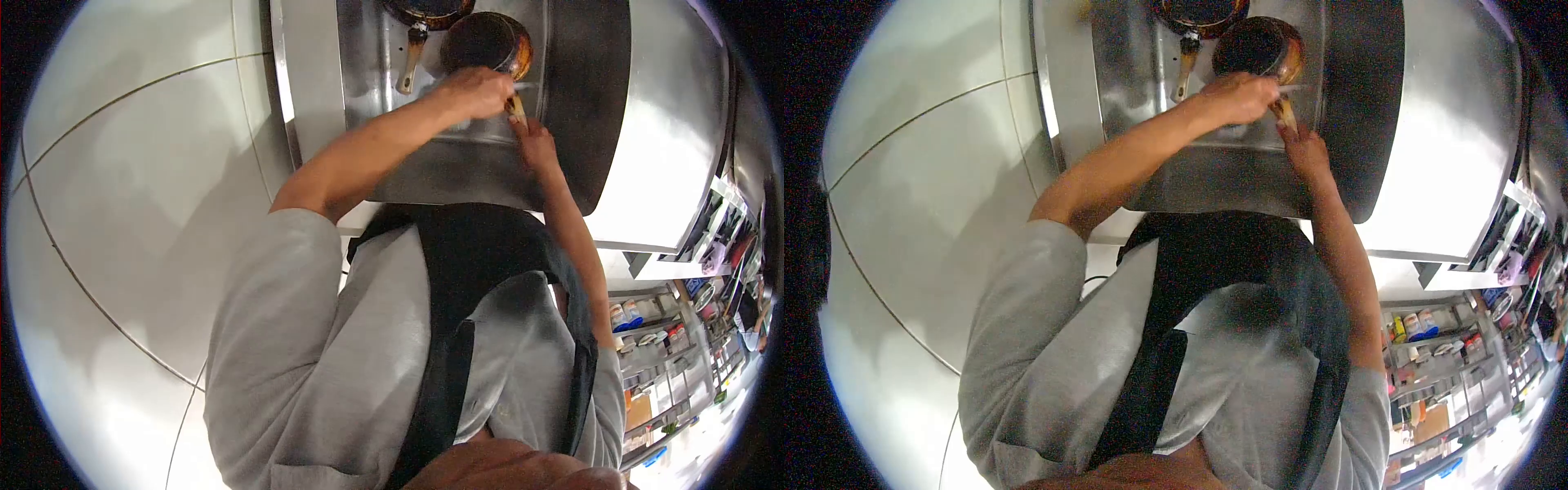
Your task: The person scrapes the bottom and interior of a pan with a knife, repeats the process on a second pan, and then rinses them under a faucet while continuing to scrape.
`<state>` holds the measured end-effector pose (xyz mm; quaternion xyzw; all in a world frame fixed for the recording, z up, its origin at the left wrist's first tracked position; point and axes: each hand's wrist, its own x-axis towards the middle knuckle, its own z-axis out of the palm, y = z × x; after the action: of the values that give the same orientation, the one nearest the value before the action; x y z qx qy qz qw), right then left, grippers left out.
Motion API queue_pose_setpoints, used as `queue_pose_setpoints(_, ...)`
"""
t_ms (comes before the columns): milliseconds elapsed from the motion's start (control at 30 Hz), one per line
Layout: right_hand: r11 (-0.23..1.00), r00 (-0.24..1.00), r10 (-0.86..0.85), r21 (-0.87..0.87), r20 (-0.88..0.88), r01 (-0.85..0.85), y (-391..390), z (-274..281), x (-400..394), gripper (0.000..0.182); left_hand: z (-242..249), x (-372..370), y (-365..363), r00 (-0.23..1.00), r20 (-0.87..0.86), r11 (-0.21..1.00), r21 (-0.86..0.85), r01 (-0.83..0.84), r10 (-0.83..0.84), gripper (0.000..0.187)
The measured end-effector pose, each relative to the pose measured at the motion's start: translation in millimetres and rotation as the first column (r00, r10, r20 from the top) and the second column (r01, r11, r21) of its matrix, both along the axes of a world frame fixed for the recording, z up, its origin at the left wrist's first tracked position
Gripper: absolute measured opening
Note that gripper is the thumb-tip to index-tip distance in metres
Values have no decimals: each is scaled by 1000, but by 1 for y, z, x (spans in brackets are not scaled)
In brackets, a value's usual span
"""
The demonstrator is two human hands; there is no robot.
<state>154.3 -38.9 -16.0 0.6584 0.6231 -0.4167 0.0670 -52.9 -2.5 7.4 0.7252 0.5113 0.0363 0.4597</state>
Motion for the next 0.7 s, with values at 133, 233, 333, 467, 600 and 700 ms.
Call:
queue_pose_setpoints(133, 996, 994, 43, 71, 97, -50, 0, 12, -4, 59, -6, -21, 9, 984, -165, 998, -12, -65, 62, 23)
queue_pose_setpoints(233, 996, 992, 77, 47, 103, -82, 2, 28, -13, 55, 23, -25, 11, 970, -235, 998, 0, -62, 60, 25)
queue_pose_setpoints(333, 993, 991, 89, 73, 102, -97, -1, 30, -14, 51, 29, -13, 7, 969, -247, 996, -86, 1, -22, 27)
queue_pose_setpoints(467, 993, 990, 97, 51, 103, -102, 3, 38, -16, 47, 44, -13, 33, 942, -329, 998, -47, 51, -63, 28)
queue_pose_setpoints(600, 996, 992, 74, 38, 102, -78, 3, 36, -17, 50, 32, -9, 35, 920, -375, 994, -28, 106, -109, 26)
queue_pose_setpoints(700, 993, 988, 96, 51, 124, -103, 1, 34, -13, 51, 18, -3, 22, 939, -330, 994, 23, 111, -97, 27)
